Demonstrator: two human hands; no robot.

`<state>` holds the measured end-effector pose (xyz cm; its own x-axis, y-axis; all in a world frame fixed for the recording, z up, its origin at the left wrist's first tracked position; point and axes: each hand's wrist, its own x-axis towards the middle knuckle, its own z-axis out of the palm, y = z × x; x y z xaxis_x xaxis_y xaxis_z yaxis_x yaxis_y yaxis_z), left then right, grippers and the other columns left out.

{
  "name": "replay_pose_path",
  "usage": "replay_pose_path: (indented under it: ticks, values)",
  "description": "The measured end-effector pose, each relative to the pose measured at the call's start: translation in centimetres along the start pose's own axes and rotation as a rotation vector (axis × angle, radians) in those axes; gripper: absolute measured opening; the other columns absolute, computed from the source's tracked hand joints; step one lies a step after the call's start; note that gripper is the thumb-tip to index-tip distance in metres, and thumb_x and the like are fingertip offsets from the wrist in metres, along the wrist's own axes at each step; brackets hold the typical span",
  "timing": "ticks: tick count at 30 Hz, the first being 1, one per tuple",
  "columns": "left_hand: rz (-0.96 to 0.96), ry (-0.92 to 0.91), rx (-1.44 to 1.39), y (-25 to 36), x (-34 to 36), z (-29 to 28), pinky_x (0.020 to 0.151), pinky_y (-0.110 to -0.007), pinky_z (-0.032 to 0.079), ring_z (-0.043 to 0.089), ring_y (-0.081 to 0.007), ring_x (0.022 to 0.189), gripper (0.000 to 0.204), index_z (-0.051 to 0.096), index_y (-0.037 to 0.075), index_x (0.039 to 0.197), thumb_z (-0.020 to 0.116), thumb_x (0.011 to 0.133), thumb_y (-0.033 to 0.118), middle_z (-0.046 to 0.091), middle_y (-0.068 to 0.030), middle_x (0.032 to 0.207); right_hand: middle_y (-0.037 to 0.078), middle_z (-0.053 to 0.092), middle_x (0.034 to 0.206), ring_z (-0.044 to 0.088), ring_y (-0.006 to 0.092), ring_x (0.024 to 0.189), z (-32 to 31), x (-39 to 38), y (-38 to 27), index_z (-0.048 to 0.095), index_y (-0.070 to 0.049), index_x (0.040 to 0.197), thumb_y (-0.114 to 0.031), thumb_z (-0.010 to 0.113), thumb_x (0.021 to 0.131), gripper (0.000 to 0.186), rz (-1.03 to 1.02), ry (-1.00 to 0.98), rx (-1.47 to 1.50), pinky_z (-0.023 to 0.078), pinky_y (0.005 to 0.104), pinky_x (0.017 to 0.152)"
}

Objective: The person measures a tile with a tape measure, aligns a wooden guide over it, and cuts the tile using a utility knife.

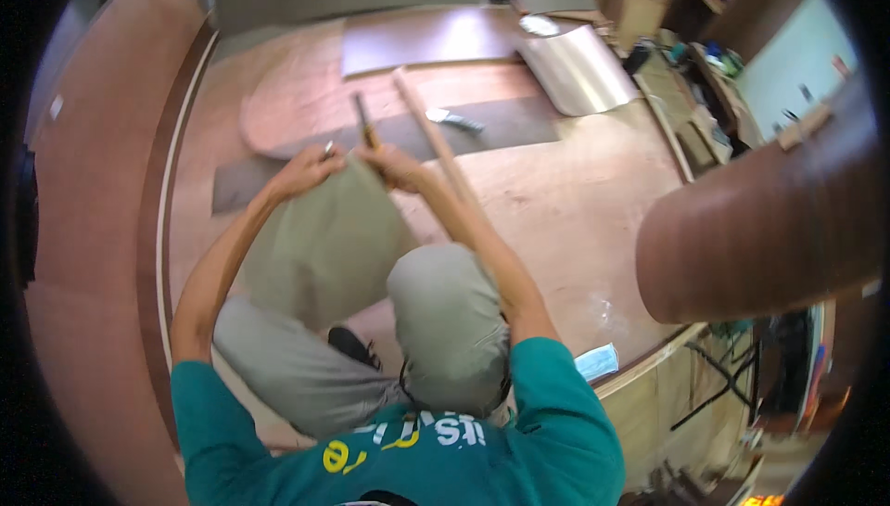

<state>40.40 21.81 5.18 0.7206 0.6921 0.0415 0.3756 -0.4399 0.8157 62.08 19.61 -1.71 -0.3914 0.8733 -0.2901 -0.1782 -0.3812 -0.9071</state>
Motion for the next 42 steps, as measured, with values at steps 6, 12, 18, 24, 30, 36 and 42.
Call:
replay_pose_path:
  ticks: [6,12,18,24,30,36,42]
  values:
    - [-0.156,0.008,-0.064,1.0,-1.2,-0.9,0.070,-0.028,0.043,0.050,-0.0091,0.077,0.019,0.061,0.002,0.093,0.055,0.093,0.020,0.057,0.0021,0.080,-0.006,0.049,0.063,0.042,0.0039,0.047,2.0,-2.0,0.1,0.061,-0.011,0.095,-0.043,0.062,0.091,0.032,-0.190,0.086,-0.077,0.030,0.0222,0.039]
    - [-0.212,0.012,-0.267,0.2,-1.0,-0.5,0.070,-0.024,0.046,0.054,-0.0070,0.079,0.018,0.061,0.003,0.100,0.056,0.094,0.019,0.060,0.0012,0.085,-0.007,0.048,0.065,0.042,0.0033,0.049,1.2,-3.1,1.5,0.060,-0.011,0.095,-0.043,0.062,0.091,0.032,-0.130,0.053,-0.035,0.030,0.0218,0.040]
    - [-0.236,-0.044,-0.336,2.1,-0.1,-0.8,0.069,-0.023,0.046,0.054,-0.0055,0.079,0.016,0.062,0.004,0.100,0.059,0.094,0.019,0.060,0.0024,0.086,-0.003,0.057,0.081,0.054,0.0047,0.064,1.5,-3.0,1.2,0.057,-0.011,0.102,-0.039,0.064,0.091,0.031,-0.046,-0.104,0.314,0.044,0.0213,0.052]
    - [-0.206,-0.099,-0.257,1.7,-0.3,-1.3,0.068,-0.023,0.044,0.052,-0.0052,0.077,0.017,0.062,0.005,0.097,0.057,0.094,0.020,0.059,0.0028,0.085,-0.002,0.058,0.081,0.055,0.0052,0.063,1.8,-2.4,1.7,0.057,-0.009,0.103,-0.038,0.064,0.091,0.032,-0.029,-0.088,0.248,0.044,0.0210,0.050]
    - [-0.166,0.036,-0.061,-0.1,0.2,-0.9,0.069,-0.027,0.045,0.052,-0.0091,0.075,0.018,0.062,0.002,0.095,0.057,0.093,0.019,0.058,0.0014,0.080,-0.004,0.054,0.068,0.049,0.0051,0.050,0.8,-1.6,1.4,0.059,-0.008,0.093,-0.035,0.063,0.091,0.027,-0.248,0.098,-0.129,0.036,0.0215,0.039]
    - [-0.213,0.033,0.045,-1.2,0.9,-0.8,0.069,-0.028,0.045,0.053,-0.0097,0.074,0.017,0.062,0.001,0.093,0.058,0.091,0.018,0.060,-0.0016,0.077,0.001,0.055,0.066,0.051,0.0119,0.051,0.1,-1.2,2.1,0.060,-0.003,0.095,-0.032,0.061,0.093,0.030,-0.472,0.321,-0.325,0.044,0.0262,0.050]
    - [-0.234,0.124,0.054,-3.0,0.2,-0.9,0.069,-0.030,0.045,0.053,-0.0107,0.074,0.018,0.062,0.000,0.093,0.059,0.089,0.017,0.060,-0.0028,0.076,0.009,0.056,0.065,0.056,0.0154,0.055,2.2,-4.1,0.0,0.053,-0.004,0.109,-0.029,0.056,0.095,0.029,-0.370,0.340,-0.586,0.045,0.0294,0.052]
